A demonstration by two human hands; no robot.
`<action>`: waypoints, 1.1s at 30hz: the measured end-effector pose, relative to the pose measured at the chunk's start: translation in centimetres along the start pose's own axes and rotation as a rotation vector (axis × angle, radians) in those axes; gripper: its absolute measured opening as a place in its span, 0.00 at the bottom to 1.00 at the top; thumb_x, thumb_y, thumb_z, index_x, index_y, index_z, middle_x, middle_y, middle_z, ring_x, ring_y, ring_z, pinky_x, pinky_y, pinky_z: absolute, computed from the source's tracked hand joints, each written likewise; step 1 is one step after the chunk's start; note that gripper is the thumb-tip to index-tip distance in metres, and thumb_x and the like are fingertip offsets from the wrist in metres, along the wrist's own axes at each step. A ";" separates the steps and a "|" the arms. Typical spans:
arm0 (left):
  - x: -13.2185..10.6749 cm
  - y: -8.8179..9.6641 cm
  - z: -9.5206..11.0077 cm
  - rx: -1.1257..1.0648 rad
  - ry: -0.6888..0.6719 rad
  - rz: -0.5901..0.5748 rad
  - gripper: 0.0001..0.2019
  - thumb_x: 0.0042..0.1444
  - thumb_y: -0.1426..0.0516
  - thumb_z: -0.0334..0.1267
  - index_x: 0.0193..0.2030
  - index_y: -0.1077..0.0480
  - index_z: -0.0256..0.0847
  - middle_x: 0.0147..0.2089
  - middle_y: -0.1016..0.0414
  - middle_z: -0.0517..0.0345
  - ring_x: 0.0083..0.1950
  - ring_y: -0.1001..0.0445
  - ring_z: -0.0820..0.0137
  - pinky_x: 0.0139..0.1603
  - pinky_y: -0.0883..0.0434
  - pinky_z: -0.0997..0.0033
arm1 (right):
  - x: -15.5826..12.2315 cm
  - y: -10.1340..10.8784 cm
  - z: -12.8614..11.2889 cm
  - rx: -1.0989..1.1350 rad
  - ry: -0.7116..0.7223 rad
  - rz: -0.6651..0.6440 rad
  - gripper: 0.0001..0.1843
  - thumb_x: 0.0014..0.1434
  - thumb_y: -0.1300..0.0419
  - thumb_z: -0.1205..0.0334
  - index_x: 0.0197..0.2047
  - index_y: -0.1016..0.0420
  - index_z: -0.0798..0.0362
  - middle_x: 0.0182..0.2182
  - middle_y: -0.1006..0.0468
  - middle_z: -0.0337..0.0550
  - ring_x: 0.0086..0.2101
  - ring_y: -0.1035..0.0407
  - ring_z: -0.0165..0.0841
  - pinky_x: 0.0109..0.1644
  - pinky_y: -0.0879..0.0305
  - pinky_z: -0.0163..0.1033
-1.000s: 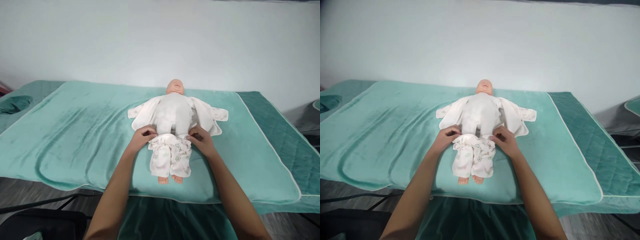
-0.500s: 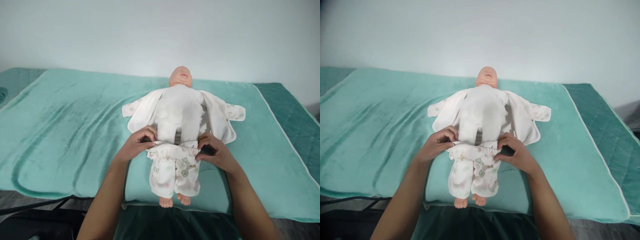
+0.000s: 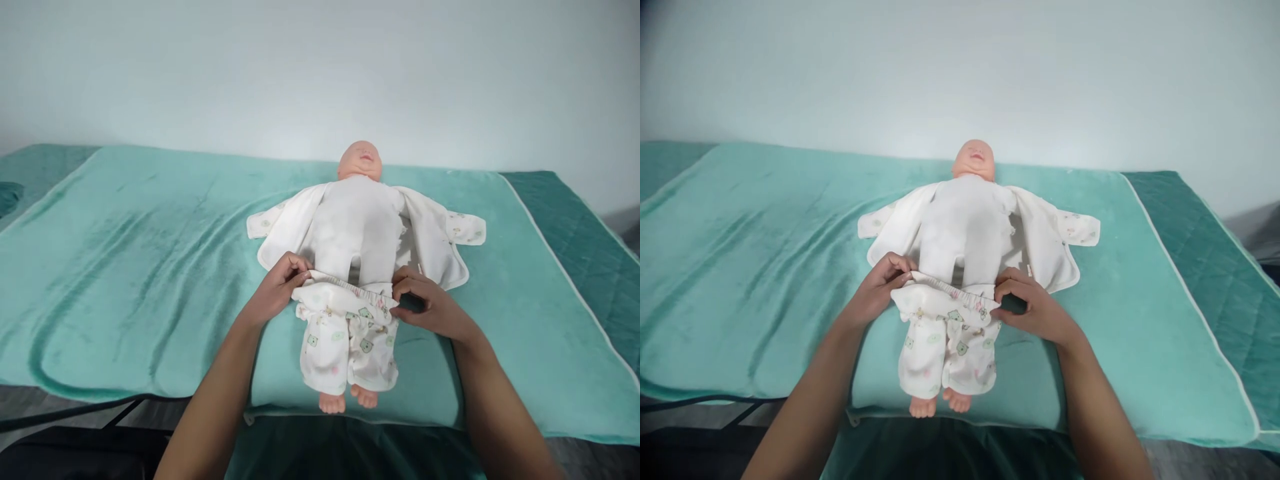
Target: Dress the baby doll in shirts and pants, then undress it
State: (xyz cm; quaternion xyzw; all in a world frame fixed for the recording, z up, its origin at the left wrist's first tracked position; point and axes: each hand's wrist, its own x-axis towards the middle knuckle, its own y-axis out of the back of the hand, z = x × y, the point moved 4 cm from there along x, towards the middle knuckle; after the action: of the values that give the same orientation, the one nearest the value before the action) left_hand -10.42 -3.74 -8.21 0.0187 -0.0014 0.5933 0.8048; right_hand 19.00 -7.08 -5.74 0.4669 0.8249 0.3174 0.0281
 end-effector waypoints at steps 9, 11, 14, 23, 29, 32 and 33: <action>-0.2 -0.3 0.1 0.161 0.040 -0.083 0.12 0.60 0.39 0.48 0.40 0.29 0.40 0.33 0.33 0.61 0.34 0.36 0.72 0.35 0.39 0.72 | -0.6 0.0 1.8 0.459 -0.172 0.319 0.10 0.63 0.36 0.60 0.36 0.35 0.48 0.35 0.29 0.39 0.34 0.35 0.31 0.37 0.37 0.38; -0.2 -0.2 0.1 0.180 0.010 -0.101 0.13 0.58 0.38 0.48 0.39 0.29 0.40 0.34 0.33 0.60 0.35 0.36 0.72 0.36 0.39 0.72 | -0.6 0.0 2.5 0.515 -0.219 0.450 0.12 0.62 0.35 0.57 0.36 0.36 0.48 0.33 0.28 0.37 0.30 0.37 0.29 0.32 0.40 0.36; 0.0 -0.2 0.2 0.178 -0.043 -0.085 0.12 0.58 0.38 0.47 0.36 0.29 0.39 0.34 0.34 0.60 0.35 0.37 0.72 0.36 0.39 0.71 | -0.4 0.1 2.8 0.436 -0.217 0.608 0.12 0.62 0.35 0.54 0.38 0.35 0.47 0.36 0.26 0.38 0.30 0.35 0.29 0.31 0.39 0.36; 1.6 -1.1 1.6 0.094 -0.332 0.218 0.10 0.59 0.39 0.45 0.36 0.31 0.41 0.52 0.28 0.50 0.54 0.30 0.64 0.54 0.35 0.65 | 1.1 -0.1 1.7 0.287 -0.085 0.668 0.11 0.63 0.38 0.55 0.38 0.36 0.48 0.37 0.26 0.39 0.36 0.32 0.32 0.41 0.36 0.39; 4.6 -0.8 1.1 0.120 -0.187 0.328 0.11 0.62 0.43 0.48 0.40 0.35 0.43 0.36 0.32 0.60 0.39 0.33 0.69 0.45 0.35 0.69 | 3.3 0.6 1.5 0.329 -0.202 0.582 0.13 0.62 0.38 0.51 0.36 0.37 0.47 0.29 0.36 0.34 0.29 0.42 0.30 0.32 0.44 0.37; 7.0 -0.4 1.1 0.188 -0.183 0.340 0.10 0.63 0.45 0.47 0.39 0.36 0.43 0.31 0.41 0.64 0.33 0.40 0.71 0.38 0.40 0.70 | 4.4 1.4 1.8 0.342 -0.253 0.471 0.14 0.61 0.37 0.51 0.35 0.37 0.47 0.26 0.39 0.33 0.27 0.45 0.30 0.29 0.48 0.37; 7.7 -0.4 1.1 0.165 -0.179 0.313 0.10 0.63 0.45 0.47 0.39 0.36 0.43 0.31 0.42 0.64 0.32 0.41 0.71 0.37 0.41 0.71 | 4.7 1.7 2.1 0.341 -0.266 0.441 0.14 0.61 0.37 0.51 0.35 0.37 0.47 0.26 0.39 0.33 0.26 0.45 0.29 0.29 0.49 0.37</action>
State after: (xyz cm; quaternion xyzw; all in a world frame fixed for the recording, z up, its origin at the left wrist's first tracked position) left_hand -7.70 3.45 -6.94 0.1370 -0.0271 0.7051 0.6952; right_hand 18.36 -1.68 -5.24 0.6699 0.7343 0.1090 -0.0124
